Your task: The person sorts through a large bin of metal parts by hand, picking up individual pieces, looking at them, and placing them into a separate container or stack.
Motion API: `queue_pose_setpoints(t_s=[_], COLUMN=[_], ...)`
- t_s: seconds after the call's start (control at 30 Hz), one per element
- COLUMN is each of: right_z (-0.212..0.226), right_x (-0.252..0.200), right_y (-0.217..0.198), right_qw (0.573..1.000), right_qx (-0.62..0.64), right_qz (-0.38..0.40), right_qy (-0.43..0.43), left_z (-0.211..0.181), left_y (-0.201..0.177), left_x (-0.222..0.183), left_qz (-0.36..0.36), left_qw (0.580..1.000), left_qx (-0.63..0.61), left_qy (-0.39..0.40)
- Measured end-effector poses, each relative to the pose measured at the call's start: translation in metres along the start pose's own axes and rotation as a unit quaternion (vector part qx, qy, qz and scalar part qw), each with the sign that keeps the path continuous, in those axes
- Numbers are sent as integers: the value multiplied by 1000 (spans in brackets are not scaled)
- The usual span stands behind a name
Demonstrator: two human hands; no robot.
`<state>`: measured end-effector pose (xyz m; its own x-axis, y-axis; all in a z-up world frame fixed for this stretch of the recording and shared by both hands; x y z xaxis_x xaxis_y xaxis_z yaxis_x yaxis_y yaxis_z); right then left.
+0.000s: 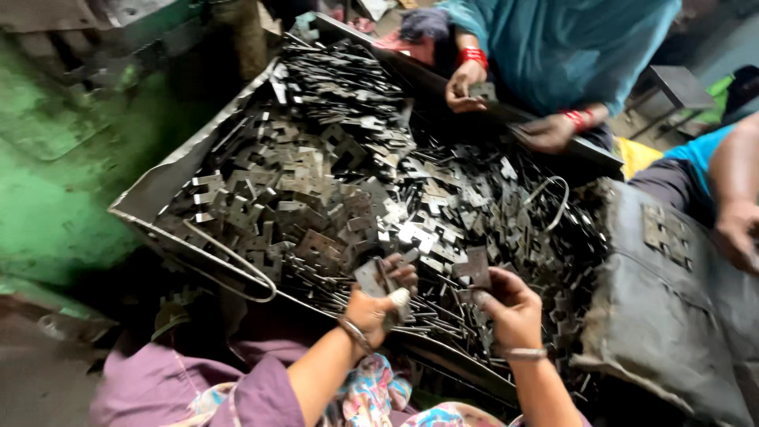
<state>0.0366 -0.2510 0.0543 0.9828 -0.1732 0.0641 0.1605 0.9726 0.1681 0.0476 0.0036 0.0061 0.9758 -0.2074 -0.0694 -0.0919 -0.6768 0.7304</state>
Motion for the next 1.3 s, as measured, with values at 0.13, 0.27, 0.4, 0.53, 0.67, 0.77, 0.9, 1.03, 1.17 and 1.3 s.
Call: queue_pose_setpoints(t_s=[0.13,0.27,0.4,0.53,0.67,0.77,0.9,1.03,1.17,1.3], right_z=[22,22,21,-20,-29,-4,76,120,116,130], right_x=[-39,-77,-51,-15,-18,1,17,13,11,13], right_y=[83,143,113,47,24,-39,-166,-278,-302,-224], right_qw=[940,862,929,973,912,931,971,734,593,639], right_qx=[-277,-343,-288,143,312,283,-51,-559,-739,-737], right_qz=[92,303,173,18,27,-84,-220,-292,-246,-193], right_qy=[-176,-219,-154,179,264,216,-78,-252,-205,-108], left_z=[44,62,17,-93,-160,-145,-133,-133,-116,-88], left_y=[9,5,21,9,-76,-110,-96,-28,37,20], left_x=[-11,-15,-24,-7,8,18,10,1,-8,21], left_qz=[-53,-60,-57,-26,-267,-206,-242,-156,-28,23], left_qw=[985,963,982,776,553,429,465,579,559,902], left_qx=[-120,-172,122,618,771,862,830,764,737,363], left_qy=[-112,-200,-131,125,171,175,192,240,379,233])
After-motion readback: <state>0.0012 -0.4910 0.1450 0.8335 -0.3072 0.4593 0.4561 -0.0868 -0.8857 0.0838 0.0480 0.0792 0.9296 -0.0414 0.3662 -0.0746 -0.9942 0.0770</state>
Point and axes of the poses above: each hand's wrist, its own x-axis towards the middle knuckle, its own y-axis out of the palm, z = x × y, the point moved 7 cm from there along x, towards the middle knuckle, and after that the axes turned 11 degrees about x, right-handed, at the moved point
